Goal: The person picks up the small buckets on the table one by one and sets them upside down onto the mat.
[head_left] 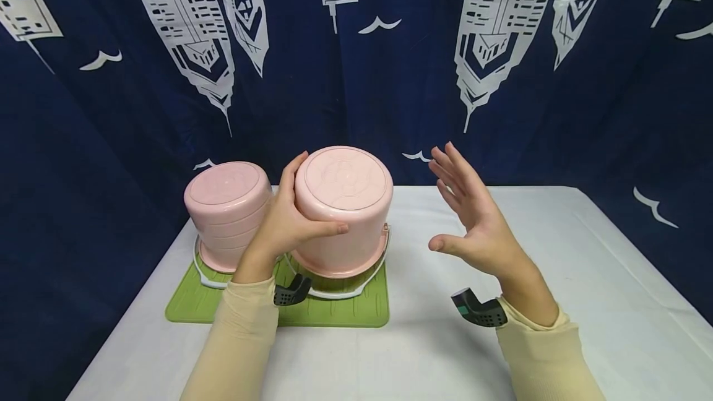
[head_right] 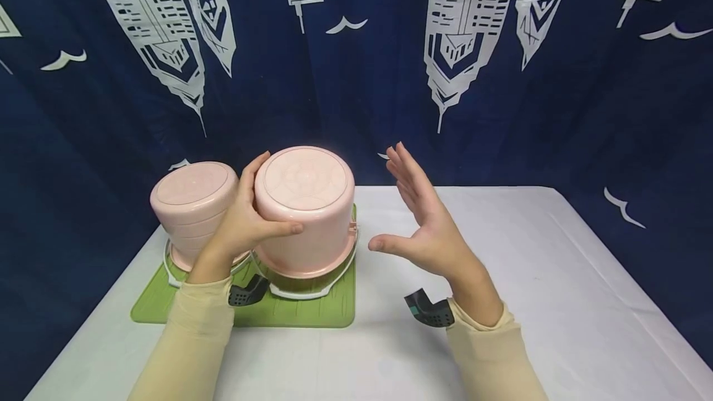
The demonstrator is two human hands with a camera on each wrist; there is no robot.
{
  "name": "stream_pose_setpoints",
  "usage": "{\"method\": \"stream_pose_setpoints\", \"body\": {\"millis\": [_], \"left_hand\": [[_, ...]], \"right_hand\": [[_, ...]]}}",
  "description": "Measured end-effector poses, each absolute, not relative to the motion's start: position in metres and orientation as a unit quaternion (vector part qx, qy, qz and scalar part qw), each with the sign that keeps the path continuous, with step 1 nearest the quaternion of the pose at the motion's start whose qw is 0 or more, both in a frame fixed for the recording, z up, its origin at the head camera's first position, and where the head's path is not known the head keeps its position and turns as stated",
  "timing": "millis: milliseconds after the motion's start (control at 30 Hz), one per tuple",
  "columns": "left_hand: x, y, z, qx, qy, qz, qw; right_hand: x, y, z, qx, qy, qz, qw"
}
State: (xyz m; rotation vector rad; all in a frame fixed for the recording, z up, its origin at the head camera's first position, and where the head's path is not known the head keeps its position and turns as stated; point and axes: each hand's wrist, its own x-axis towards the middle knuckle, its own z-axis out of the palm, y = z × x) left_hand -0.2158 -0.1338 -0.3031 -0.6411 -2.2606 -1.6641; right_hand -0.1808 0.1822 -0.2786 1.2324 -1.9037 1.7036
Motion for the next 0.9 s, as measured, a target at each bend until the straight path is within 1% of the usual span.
{"method": "stream_pose_setpoints", "body": {"millis": [200, 400, 600, 900], "left_hand": [[-0.239, -0.142, -0.334, -0.206, -0.780, -0.579, 0.115], [-0.252, -0.147, -0.355, -0.200, -0.768, -0.600, 0.095], [-0.256, -0.149, -0.361, -0.197, -0.740, -0.638, 0.079], [-0.258, -0.155, -0.362, -0.178, -0.740, -0.646, 0.062]], "right_hand": [[-0.181, 0.182, -0.279, 0.416, -0.683, 0.584, 0.144], [-0.181, 0.182, -0.280, 0.415, -0.690, 0.575, 0.144], [-0.183, 0.182, -0.282, 0.419, -0.689, 0.574, 0.142], [-0.183, 0.179, -0.283, 0.412, -0.708, 0.555, 0.147]]}}
